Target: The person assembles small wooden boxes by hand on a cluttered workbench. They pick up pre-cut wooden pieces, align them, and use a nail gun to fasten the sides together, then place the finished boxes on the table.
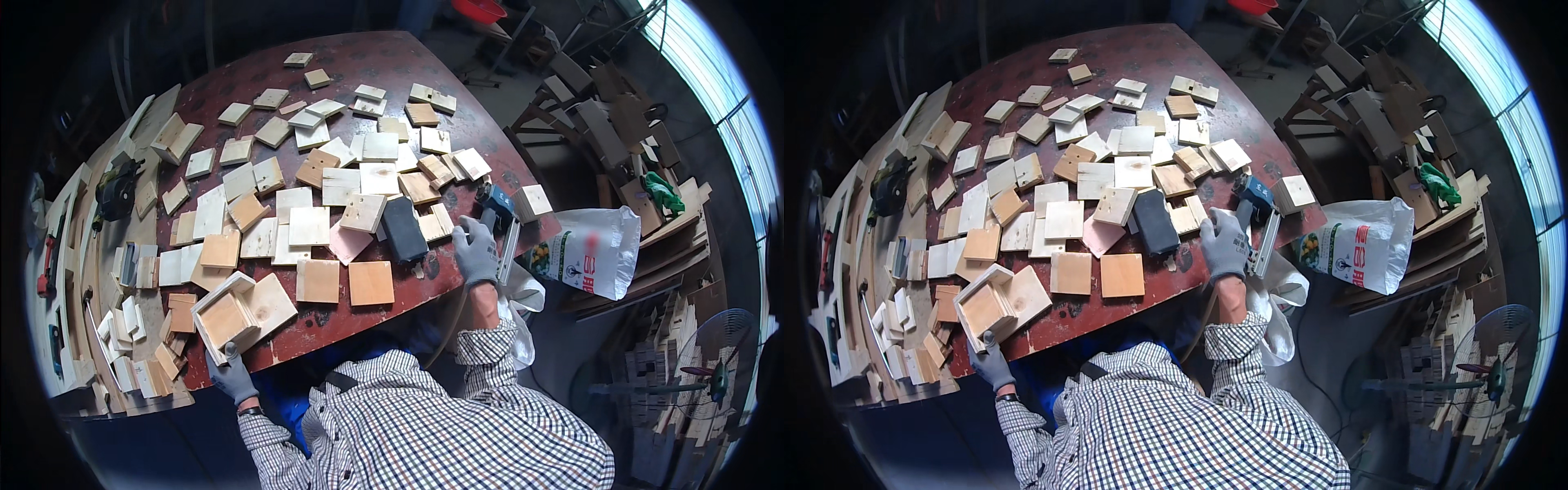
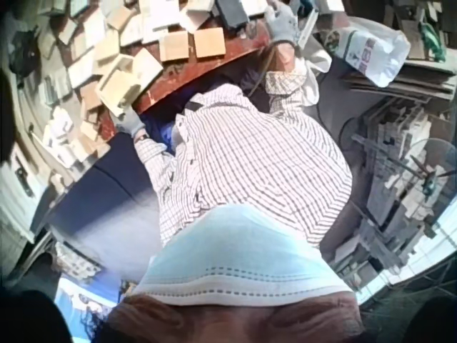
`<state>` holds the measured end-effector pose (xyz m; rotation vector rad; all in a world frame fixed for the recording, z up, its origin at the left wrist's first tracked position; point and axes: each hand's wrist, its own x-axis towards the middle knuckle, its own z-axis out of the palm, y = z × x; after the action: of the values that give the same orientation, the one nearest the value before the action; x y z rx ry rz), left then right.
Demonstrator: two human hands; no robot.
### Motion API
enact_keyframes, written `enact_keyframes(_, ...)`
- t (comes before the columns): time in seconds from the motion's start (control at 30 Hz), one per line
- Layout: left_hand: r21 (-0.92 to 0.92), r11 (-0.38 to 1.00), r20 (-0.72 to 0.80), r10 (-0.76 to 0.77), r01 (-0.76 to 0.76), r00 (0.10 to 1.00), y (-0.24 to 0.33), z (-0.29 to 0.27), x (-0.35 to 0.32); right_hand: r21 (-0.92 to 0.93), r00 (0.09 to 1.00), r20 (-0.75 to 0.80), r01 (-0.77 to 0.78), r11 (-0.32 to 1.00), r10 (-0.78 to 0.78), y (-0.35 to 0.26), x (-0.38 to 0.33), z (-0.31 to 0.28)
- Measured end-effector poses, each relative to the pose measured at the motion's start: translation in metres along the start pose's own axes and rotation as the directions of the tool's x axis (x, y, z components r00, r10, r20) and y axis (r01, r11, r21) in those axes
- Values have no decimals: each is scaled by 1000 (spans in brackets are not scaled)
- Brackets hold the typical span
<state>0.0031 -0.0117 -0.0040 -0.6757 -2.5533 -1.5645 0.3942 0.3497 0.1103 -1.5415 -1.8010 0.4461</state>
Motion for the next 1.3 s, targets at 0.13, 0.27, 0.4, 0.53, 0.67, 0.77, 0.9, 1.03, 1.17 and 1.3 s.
enact_keyframes(0.13, 15, 1000, 37, -15, 15, 999, 1, -1, 3, -285, 965, 246, 157, 946, -86, -3, -7, 32)
enact_keyframes(0.27, 24, 1000, 34, -9, 9, 999, 10, -2, 1, -200, 932, 359, 133, 971, -54, -21, -3, 46)
enact_keyframes(0.4, 5, 1000, 8, -9, 9, 1000, 17, -1, 0, -293, 893, 449, 184, 938, -35, -43, 10, 40)
enact_keyframes(0.53, 8, 1000, 1, -6, 6, 1000, 13, -1, 0, -418, 883, 458, 313, 853, -100, -49, -4, 49)
enact_keyframes(0.67, 22, 1000, 4, -5, 5, 1000, 12, 1, -1, -451, 913, 389, 304, 839, -121, -47, -28, 56)
enact_keyframes(0.77, 25, 1000, -5, 12, -12, 1000, 17, 0, 0, -477, 917, 388, 289, 830, -96, -50, -37, 60)
enact_keyframes(0.9, 29, 1000, -1, -2, 2, 1000, 16, -3, 0, -475, 909, 404, 306, 825, -104, -55, -39, 59)
enact_keyframes(1.03, 1, 1000, 3, -13, 13, 1000, 13, 0, 0, -461, 916, 389, 284, 841, -96, -49, -37, 54)
enact_keyframes(1.17, 27, 999, -9, 21, -21, 1000, 10, 1, 1, -494, 906, 419, 284, 822, -61, -42, -28, 49)
enact_keyframes(1.3, -18, 1000, -1, 3, -3, 1000, 19, 1, -1, -423, 905, 425, 196, 885, 3, -29, 11, 29)
